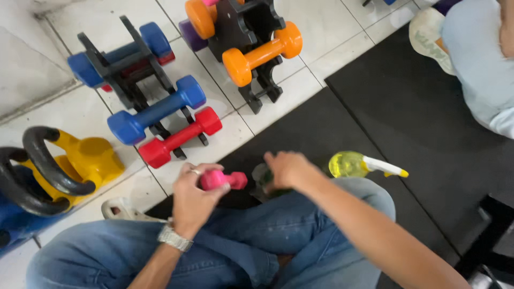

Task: The person sits on the floor and cleans a pink dumbbell using a spray bottle and a green cloth. They wipe the dumbbell thoroughly, spray it with cleaning solution, and then place it back on the rack.

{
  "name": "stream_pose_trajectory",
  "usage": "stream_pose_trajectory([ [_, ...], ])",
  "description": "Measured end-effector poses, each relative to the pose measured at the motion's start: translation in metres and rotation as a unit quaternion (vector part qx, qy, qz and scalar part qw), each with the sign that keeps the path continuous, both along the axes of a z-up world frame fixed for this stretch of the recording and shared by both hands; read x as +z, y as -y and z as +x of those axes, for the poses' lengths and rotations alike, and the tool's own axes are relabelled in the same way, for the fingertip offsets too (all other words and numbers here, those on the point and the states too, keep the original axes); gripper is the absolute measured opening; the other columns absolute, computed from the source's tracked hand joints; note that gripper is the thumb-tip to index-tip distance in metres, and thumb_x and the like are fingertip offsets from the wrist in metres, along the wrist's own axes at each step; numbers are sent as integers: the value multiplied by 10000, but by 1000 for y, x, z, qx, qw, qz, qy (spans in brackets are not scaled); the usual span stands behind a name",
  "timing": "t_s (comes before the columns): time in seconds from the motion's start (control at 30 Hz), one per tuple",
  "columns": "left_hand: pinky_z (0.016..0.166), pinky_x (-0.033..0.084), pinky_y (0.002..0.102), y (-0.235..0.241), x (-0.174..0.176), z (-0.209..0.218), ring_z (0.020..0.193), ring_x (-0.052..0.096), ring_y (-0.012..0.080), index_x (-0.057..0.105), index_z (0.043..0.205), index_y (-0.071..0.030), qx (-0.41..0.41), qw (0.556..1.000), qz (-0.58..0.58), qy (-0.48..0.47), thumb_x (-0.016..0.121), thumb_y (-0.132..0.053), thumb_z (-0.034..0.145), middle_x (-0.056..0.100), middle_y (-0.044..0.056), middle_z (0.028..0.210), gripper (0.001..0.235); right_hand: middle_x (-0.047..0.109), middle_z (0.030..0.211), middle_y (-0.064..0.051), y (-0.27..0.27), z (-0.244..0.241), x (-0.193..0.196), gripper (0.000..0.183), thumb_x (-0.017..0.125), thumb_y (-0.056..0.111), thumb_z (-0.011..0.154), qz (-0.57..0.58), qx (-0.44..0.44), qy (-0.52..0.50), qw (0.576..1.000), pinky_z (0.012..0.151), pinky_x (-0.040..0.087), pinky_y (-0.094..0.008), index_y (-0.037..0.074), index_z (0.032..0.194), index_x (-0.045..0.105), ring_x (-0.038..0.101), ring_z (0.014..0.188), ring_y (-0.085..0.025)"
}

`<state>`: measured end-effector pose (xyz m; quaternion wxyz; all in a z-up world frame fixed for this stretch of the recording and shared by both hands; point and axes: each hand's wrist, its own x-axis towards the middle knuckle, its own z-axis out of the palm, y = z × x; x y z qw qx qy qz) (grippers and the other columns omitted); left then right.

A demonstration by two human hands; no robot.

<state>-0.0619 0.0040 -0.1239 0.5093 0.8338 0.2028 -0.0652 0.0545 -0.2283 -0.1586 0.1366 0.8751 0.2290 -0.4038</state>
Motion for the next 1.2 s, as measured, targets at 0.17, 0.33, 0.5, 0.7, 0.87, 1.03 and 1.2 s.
stream_pose_trajectory([
  [0.17, 817, 585, 387, -2, 2, 7, 968, 691, 319, 803, 1136, -257, 2, 999, -7, 38, 931, -331, 709, 621, 94, 1014, 452, 699, 1215, -191, -11, -11, 4, 841, 860, 305, 738, 101, -1, 5, 995, 921, 575, -517, 123, 1486, 522, 686, 1137, -396],
  [0.33, 869, 582, 439, 2, -3, 7, 1011, 688, 391, 775, 1185, -145, -39, 987, 59, 145, 900, -346, 766, 650, 163, 1047, 481, 669, 1365, -138, 28, -12, 132, 591, 742, 397, 844, 294, -85, 108, 946, 1135, 449, -501, 134, 1366, 655, 581, 1319, -340],
  [0.5, 1001, 537, 543, 0, 4, 12, 1227, 556, 524, 585, 1421, -53, -67, 991, 3, 118, 727, -114, 840, 521, 286, 1278, 600, 688, 1256, -135, 170, -50, 157, 387, 776, 61, 939, 340, -250, 416, 805, 1041, 482, -542, 77, 1314, 682, 633, 1235, -385],
  [0.7, 1037, 523, 460, -2, -19, 20, 1265, 560, 412, 603, 1398, -158, -89, 990, 49, 95, 625, -186, 886, 530, 164, 1257, 514, 575, 1396, -222, 225, -123, 36, 553, 659, 349, 1074, 556, -586, 322, 494, 1048, 469, -320, 72, 1463, 378, 592, 1161, -230],
  [0.87, 988, 546, 438, -1, -22, 21, 1239, 583, 403, 639, 1373, -162, -75, 990, 47, 106, 711, -266, 891, 559, 147, 1213, 499, 463, 1046, -12, 229, -77, -19, 590, 778, 49, 900, 559, -633, 244, 477, 983, 604, -403, 81, 1399, 465, 608, 991, -179],
  [1.03, 894, 575, 464, -5, -10, 23, 1116, 627, 432, 690, 1277, -122, -56, 991, 44, 112, 766, -333, 871, 581, 163, 1106, 463, 539, 1041, -24, 257, 4, -62, 704, 939, 95, 803, 577, -483, 316, 578, 924, 592, -370, 116, 1375, 529, 621, 976, -140],
  [1.2, 796, 563, 485, -2, 4, 31, 993, 668, 392, 707, 1107, -112, -59, 993, 61, 83, 840, -575, 782, 636, 127, 963, 581, 539, 1183, -248, 174, 36, 53, 738, 742, 363, 867, 473, -311, 192, 802, 947, 484, -590, 19, 1424, 401, 636, 1111, -465],
])
